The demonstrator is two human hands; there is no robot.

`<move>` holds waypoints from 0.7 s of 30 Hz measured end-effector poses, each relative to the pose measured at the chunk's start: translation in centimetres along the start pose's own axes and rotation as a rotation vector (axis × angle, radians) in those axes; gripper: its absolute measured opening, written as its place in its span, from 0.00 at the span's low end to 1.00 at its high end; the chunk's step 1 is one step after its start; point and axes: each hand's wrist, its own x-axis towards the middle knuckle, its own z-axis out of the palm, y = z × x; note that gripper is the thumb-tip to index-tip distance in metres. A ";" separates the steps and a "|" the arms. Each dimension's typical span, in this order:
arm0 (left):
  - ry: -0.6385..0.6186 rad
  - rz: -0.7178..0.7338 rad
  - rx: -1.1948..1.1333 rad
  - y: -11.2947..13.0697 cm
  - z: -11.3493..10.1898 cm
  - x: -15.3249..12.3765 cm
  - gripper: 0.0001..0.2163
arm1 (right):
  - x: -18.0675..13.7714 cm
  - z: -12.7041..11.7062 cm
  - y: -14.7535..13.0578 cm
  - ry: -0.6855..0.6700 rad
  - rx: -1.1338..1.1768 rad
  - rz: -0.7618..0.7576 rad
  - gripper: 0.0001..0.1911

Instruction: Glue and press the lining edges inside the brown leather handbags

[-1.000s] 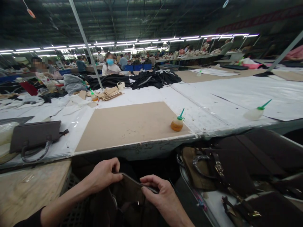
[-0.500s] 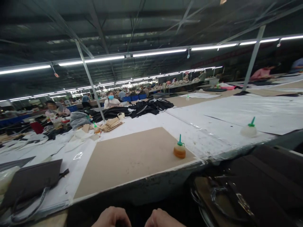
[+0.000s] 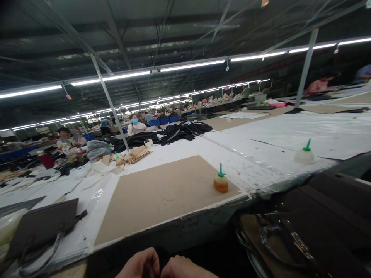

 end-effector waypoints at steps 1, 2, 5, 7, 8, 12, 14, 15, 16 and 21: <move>-0.009 0.006 -0.027 -0.1 -0.1 0.2 0.16 | -0.3 -0.3 -0.8 -0.021 0.001 0.036 0.14; -0.007 0.004 -0.051 0.0 -0.3 0.2 0.18 | -0.7 -0.7 -1.6 -0.031 0.003 0.070 0.15; 0.003 -0.050 -0.068 0.8 -1.6 -1.2 0.25 | -1.5 -2.0 -3.2 -0.016 0.026 0.116 0.12; -0.072 -0.085 -0.003 1.6 -2.9 -2.7 0.26 | -1.9 -3.1 -3.4 -0.038 0.048 0.101 0.09; -0.090 -0.095 0.009 1.9 -3.6 -3.3 0.24 | -2.0 -3.7 -3.3 -0.059 0.058 0.091 0.10; -0.174 -0.085 0.003 2.6 -4.8 -4.3 0.18 | -2.6 -5.3 -2.4 -0.135 0.086 0.070 0.13; -0.184 -0.060 0.008 2.5 -4.4 -4.1 0.17 | -3.2 -5.3 -1.9 -0.145 0.088 0.071 0.14; -0.181 -0.055 0.007 2.5 -4.1 -3.9 0.17 | -3.5 -5.1 -1.6 -0.144 0.097 0.079 0.13; -0.177 -0.054 0.004 2.4 -3.8 -3.7 0.16 | -3.8 -4.8 -1.3 -0.140 0.118 0.093 0.13; -0.171 -0.046 0.000 2.7 -2.9 -2.8 0.14 | -5.0 -4.0 -0.4 -0.141 0.368 0.158 0.12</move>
